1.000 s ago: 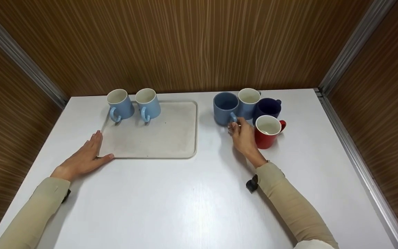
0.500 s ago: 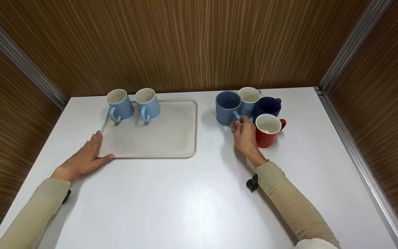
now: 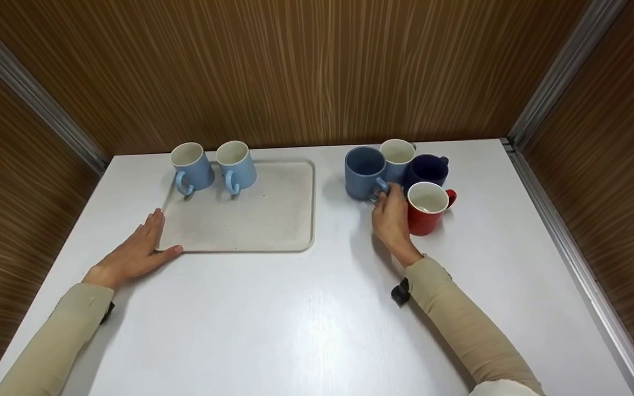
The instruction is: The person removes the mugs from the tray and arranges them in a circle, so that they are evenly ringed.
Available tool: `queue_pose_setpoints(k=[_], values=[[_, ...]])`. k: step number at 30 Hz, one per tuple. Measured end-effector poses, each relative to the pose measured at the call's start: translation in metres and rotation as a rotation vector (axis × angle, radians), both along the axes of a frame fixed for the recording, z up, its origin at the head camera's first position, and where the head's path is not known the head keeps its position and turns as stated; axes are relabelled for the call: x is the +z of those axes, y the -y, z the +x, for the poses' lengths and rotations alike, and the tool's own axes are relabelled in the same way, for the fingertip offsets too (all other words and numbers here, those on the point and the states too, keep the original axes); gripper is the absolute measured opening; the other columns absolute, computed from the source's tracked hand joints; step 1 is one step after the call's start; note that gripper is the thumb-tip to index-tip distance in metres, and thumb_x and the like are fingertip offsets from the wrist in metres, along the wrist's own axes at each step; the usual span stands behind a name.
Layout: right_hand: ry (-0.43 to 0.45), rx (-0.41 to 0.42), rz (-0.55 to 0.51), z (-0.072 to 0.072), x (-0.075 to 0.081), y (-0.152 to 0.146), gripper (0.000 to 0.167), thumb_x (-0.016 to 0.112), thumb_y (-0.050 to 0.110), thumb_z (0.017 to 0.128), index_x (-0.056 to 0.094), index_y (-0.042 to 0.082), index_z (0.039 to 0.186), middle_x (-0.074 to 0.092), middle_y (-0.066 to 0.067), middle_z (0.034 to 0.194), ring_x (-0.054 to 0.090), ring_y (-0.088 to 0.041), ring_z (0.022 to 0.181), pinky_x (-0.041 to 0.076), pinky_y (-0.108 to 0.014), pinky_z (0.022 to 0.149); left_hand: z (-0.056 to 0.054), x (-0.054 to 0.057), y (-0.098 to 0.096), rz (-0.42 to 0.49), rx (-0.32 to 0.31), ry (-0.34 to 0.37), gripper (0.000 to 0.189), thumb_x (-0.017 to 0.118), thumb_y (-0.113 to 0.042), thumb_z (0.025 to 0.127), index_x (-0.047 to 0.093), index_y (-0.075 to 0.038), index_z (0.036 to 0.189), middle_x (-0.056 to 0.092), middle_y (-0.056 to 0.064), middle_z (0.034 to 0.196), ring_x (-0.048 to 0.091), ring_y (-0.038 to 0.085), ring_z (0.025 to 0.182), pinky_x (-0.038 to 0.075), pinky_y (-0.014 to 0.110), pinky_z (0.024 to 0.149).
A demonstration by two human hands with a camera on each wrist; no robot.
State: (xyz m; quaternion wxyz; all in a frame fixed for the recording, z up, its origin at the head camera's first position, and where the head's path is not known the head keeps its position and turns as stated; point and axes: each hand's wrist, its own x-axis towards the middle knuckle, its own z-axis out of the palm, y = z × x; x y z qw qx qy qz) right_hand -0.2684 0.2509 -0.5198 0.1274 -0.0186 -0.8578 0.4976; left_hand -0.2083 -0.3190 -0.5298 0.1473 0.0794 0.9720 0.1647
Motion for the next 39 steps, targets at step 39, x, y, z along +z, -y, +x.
queue_pose_setpoints(k=[39], values=[[0.037, 0.413, 0.062, -0.058, 0.058, 0.179, 0.051, 0.067, 0.031, 0.105, 0.056, 0.0, 0.145, 0.065, -0.02, 0.136, 0.072, -0.033, 0.109, 0.063, -0.042, 0.089, 0.001, -0.001, 0.0, 0.002, 0.012, -0.02, 0.122, 0.042, -0.086, 0.097, -0.006, 0.0, 0.17, -0.007, 0.021, 0.179, -0.001, 0.043, 0.166, 0.007, 0.059, 0.135]])
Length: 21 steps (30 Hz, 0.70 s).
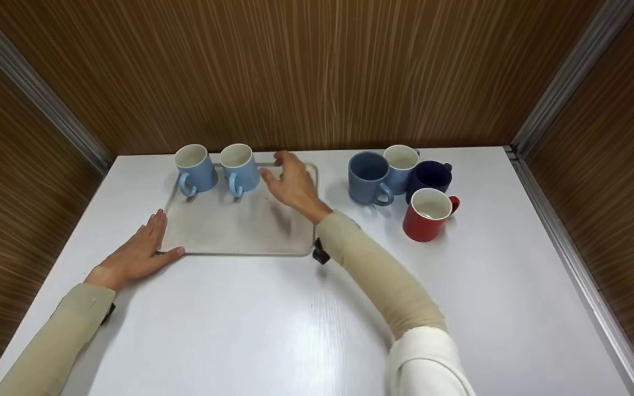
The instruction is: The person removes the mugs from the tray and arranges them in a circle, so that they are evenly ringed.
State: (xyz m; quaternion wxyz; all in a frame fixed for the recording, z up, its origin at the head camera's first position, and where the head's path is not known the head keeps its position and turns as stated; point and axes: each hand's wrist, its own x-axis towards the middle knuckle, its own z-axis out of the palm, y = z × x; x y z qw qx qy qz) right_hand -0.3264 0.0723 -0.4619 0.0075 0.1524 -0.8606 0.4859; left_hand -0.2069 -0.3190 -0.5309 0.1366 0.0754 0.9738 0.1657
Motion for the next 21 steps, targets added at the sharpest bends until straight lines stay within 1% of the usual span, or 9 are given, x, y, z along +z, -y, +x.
queue_pose_setpoints(k=[5, 10, 13, 16, 18, 21], values=[[0.073, 0.047, -0.003, 0.003, -0.017, 0.029, 0.05, 0.066, 0.031, 0.106, 0.056, 0.003, 0.146, 0.066, -0.016, 0.138, 0.073, -0.029, 0.107, 0.064, -0.037, 0.087, 0.001, 0.001, 0.0, -0.002, -0.01, -0.013, 0.122, 0.043, -0.084, 0.097, -0.004, 0.002, 0.169, -0.005, 0.022, 0.179, 0.0, 0.043, 0.166, 0.007, 0.057, 0.136], [0.149, 0.103, -0.126, 0.005, -0.031, 0.05, 0.048, 0.065, 0.025, 0.108, 0.055, 0.001, 0.149, 0.064, -0.017, 0.142, 0.075, -0.04, 0.106, 0.066, -0.042, 0.082, 0.001, 0.001, -0.001, -0.01, -0.006, -0.015, 0.122, 0.042, -0.085, 0.097, -0.003, 0.002, 0.169, -0.005, 0.021, 0.179, -0.001, 0.042, 0.166, 0.007, 0.056, 0.136], [0.172, 0.134, -0.178, 0.005, -0.034, 0.06, 0.047, 0.063, 0.023, 0.109, 0.055, -0.001, 0.148, 0.063, -0.019, 0.144, 0.075, -0.043, 0.108, 0.065, -0.037, 0.08, 0.0, 0.001, 0.0, -0.016, -0.007, -0.021, 0.122, 0.042, -0.085, 0.097, -0.003, 0.003, 0.169, -0.004, 0.022, 0.179, -0.001, 0.042, 0.166, 0.007, 0.055, 0.136], [0.197, 0.146, -0.186, 0.006, -0.036, 0.068, 0.046, 0.062, 0.024, 0.11, 0.056, 0.0, 0.148, 0.062, -0.018, 0.146, 0.074, -0.041, 0.111, 0.063, -0.032, 0.079, -0.001, 0.001, -0.001, -0.016, -0.009, -0.028, 0.122, 0.042, -0.085, 0.097, -0.002, 0.003, 0.169, -0.004, 0.023, 0.179, 0.0, 0.043, 0.166, 0.007, 0.056, 0.136], [0.226, 0.149, -0.196, 0.006, -0.038, 0.073, 0.044, 0.061, 0.024, 0.11, 0.056, 0.0, 0.148, 0.062, -0.018, 0.147, 0.073, -0.039, 0.112, 0.062, -0.032, 0.081, -0.001, 0.0, 0.0, -0.016, -0.009, -0.021, 0.122, 0.042, -0.085, 0.097, -0.003, 0.002, 0.169, -0.005, 0.022, 0.179, 0.0, 0.043, 0.166, 0.007, 0.056, 0.136], [0.273, 0.14, -0.25, 0.005, -0.041, 0.08, 0.042, 0.059, 0.02, 0.111, 0.055, -0.001, 0.147, 0.063, -0.018, 0.146, 0.072, -0.04, 0.114, 0.063, -0.036, 0.087, -0.002, -0.001, 0.0, -0.018, -0.01, -0.015, 0.122, 0.042, -0.085, 0.097, -0.004, 0.002, 0.169, -0.006, 0.021, 0.179, -0.001, 0.042, 0.166, 0.007, 0.056, 0.136]])
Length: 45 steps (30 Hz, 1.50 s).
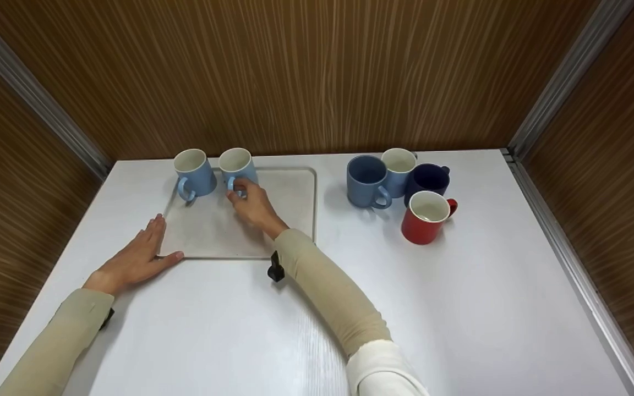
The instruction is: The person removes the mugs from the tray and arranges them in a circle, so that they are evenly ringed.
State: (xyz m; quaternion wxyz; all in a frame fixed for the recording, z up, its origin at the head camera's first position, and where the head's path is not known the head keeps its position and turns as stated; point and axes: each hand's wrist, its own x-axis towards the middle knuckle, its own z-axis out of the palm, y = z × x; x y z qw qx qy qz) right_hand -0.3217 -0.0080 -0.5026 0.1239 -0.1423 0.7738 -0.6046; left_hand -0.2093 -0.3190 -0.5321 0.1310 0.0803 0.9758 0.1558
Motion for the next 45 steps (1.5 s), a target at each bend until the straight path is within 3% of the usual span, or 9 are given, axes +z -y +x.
queue_pose_setpoints(k=[5, 11, 19, 25, 34, 45], values=[[0.073, -0.052, -0.118, -0.001, -0.002, 0.011, 0.036, 0.057, 0.012, 0.112, 0.055, -0.004, 0.144, 0.067, -0.021, 0.137, 0.072, -0.037, 0.113, 0.062, -0.034, 0.087, 0.0, 0.0, 0.002, 0.007, -0.002, -0.018, 0.122, 0.042, -0.085, 0.097, -0.003, 0.003, 0.169, -0.005, 0.022, 0.179, -0.001, 0.042, 0.167, 0.008, 0.056, 0.136], [0.129, -0.052, -0.149, -0.001, -0.007, 0.017, 0.035, 0.054, 0.008, 0.112, 0.055, -0.006, 0.144, 0.066, -0.027, 0.137, 0.073, -0.032, 0.112, 0.062, -0.037, 0.095, 0.002, 0.003, 0.002, 0.015, 0.01, -0.021, 0.122, 0.043, -0.084, 0.098, -0.001, 0.004, 0.169, -0.004, 0.022, 0.179, 0.0, 0.043, 0.166, 0.008, 0.058, 0.135], [0.095, -0.066, -0.169, 0.0, -0.009, 0.018, 0.032, 0.053, 0.005, 0.111, 0.059, -0.015, 0.135, 0.066, -0.021, 0.116, 0.071, -0.029, 0.098, 0.063, -0.05, 0.096, 0.003, 0.005, 0.003, 0.016, 0.006, -0.018, 0.121, 0.042, -0.084, 0.098, -0.003, 0.004, 0.169, -0.004, 0.023, 0.179, 0.0, 0.042, 0.166, 0.007, 0.056, 0.136], [0.09, -0.09, -0.138, 0.001, -0.01, 0.019, 0.023, 0.052, 0.005, 0.112, 0.065, -0.011, 0.122, 0.064, -0.013, 0.104, 0.069, -0.023, 0.091, 0.064, -0.049, 0.093, 0.003, 0.004, 0.003, 0.015, 0.018, 0.007, 0.122, 0.043, -0.084, 0.098, -0.005, 0.002, 0.169, -0.006, 0.022, 0.179, -0.002, 0.042, 0.166, 0.006, 0.057, 0.135], [0.123, -0.108, -0.156, 0.0, -0.01, 0.012, 0.02, 0.054, 0.006, 0.112, 0.067, -0.009, 0.115, 0.071, -0.021, 0.11, 0.074, -0.035, 0.1, 0.064, -0.051, 0.095, 0.002, 0.002, 0.001, 0.003, 0.013, 0.013, 0.122, 0.041, -0.086, 0.097, -0.005, 0.0, 0.17, -0.007, 0.019, 0.179, -0.002, 0.04, 0.167, 0.008, 0.057, 0.136], [0.082, -0.095, -0.11, 0.0, -0.012, -0.002, 0.024, 0.054, 0.008, 0.112, 0.067, -0.012, 0.117, 0.069, -0.014, 0.101, 0.071, -0.025, 0.091, 0.064, -0.048, 0.09, 0.0, -0.001, 0.0, 0.006, 0.018, 0.024, 0.122, 0.042, -0.086, 0.097, -0.006, -0.001, 0.17, -0.008, 0.019, 0.179, -0.003, 0.041, 0.167, 0.008, 0.058, 0.135]])
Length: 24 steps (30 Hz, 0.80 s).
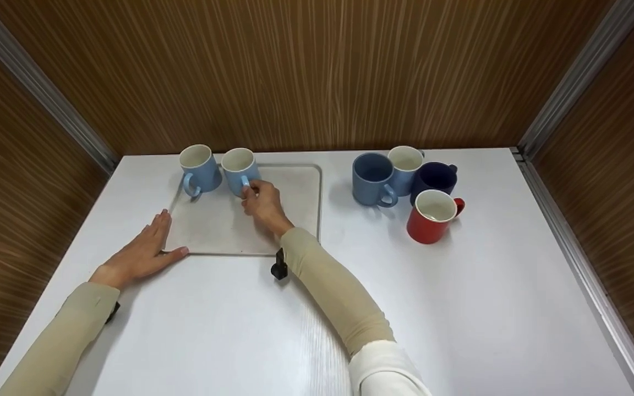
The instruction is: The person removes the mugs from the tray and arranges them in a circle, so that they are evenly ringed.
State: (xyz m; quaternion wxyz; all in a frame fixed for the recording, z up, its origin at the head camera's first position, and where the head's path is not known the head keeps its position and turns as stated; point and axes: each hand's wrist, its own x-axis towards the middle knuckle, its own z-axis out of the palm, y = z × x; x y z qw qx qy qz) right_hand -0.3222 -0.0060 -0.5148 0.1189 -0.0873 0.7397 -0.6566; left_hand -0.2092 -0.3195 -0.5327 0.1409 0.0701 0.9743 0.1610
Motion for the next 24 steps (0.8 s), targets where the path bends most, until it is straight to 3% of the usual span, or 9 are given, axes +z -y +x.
queue_pose_setpoints(k=[3, 6, 9, 11, 15, 20, 24], values=[[-0.012, 0.003, 0.004, 0.0, 0.005, -0.009, 0.025, 0.055, 0.008, 0.112, 0.067, -0.013, 0.117, 0.07, -0.015, 0.101, 0.071, -0.022, 0.089, 0.063, -0.052, 0.093, 0.0, -0.001, -0.001, 0.005, -0.004, -0.009, 0.122, 0.041, -0.086, 0.097, -0.006, 0.0, 0.169, -0.007, 0.021, 0.179, -0.002, 0.042, 0.166, 0.008, 0.058, 0.135], [-0.037, 0.016, -0.012, 0.001, 0.012, -0.021, 0.025, 0.056, 0.007, 0.111, 0.066, -0.016, 0.117, 0.07, -0.024, 0.105, 0.072, -0.023, 0.089, 0.063, -0.054, 0.094, 0.0, 0.0, -0.001, 0.005, -0.012, -0.014, 0.122, 0.041, -0.085, 0.097, -0.005, 0.002, 0.169, -0.006, 0.022, 0.179, -0.001, 0.043, 0.166, 0.008, 0.058, 0.135], [-0.068, 0.033, -0.01, 0.002, 0.022, -0.037, 0.026, 0.057, 0.007, 0.11, 0.066, -0.017, 0.117, 0.069, -0.031, 0.109, 0.073, -0.023, 0.087, 0.066, -0.045, 0.088, 0.0, 0.002, -0.002, 0.0, -0.013, -0.013, 0.122, 0.042, -0.085, 0.098, -0.004, 0.002, 0.169, -0.005, 0.023, 0.179, 0.0, 0.043, 0.166, 0.008, 0.057, 0.136], [-0.092, 0.041, 0.01, 0.004, 0.027, -0.049, 0.025, 0.06, 0.009, 0.109, 0.068, -0.015, 0.114, 0.071, -0.026, 0.104, 0.073, -0.02, 0.084, 0.067, -0.036, 0.082, 0.001, 0.003, -0.001, -0.001, -0.014, -0.009, 0.122, 0.041, -0.085, 0.098, -0.004, 0.002, 0.169, -0.006, 0.022, 0.179, -0.001, 0.043, 0.166, 0.007, 0.058, 0.135], [-0.147, 0.068, 0.075, 0.008, 0.035, -0.076, 0.023, 0.065, 0.016, 0.109, 0.07, -0.006, 0.108, 0.071, -0.012, 0.095, 0.071, -0.014, 0.078, 0.065, -0.027, 0.073, 0.001, 0.003, -0.001, 0.006, -0.016, -0.006, 0.122, 0.041, -0.085, 0.098, -0.005, 0.002, 0.169, -0.006, 0.022, 0.179, -0.002, 0.043, 0.166, 0.006, 0.057, 0.135], [-0.241, 0.099, 0.189, 0.019, 0.042, -0.115, 0.023, 0.063, 0.016, 0.109, 0.071, -0.006, 0.106, 0.072, -0.018, 0.096, 0.07, -0.014, 0.073, 0.063, -0.024, 0.068, 0.002, 0.001, -0.001, 0.01, -0.017, -0.005, 0.122, 0.041, -0.085, 0.097, -0.006, 0.001, 0.169, -0.007, 0.021, 0.179, -0.003, 0.042, 0.166, 0.006, 0.057, 0.136], [-0.374, 0.105, 0.328, 0.028, 0.046, -0.145, 0.022, 0.063, 0.014, 0.109, 0.071, -0.006, 0.106, 0.074, -0.021, 0.093, 0.07, -0.016, 0.07, 0.059, -0.019, 0.065, 0.0, 0.001, -0.002, 0.001, -0.017, 0.002, 0.123, 0.04, -0.087, 0.096, -0.007, 0.001, 0.169, -0.008, 0.02, 0.179, -0.003, 0.041, 0.167, 0.006, 0.056, 0.136]])
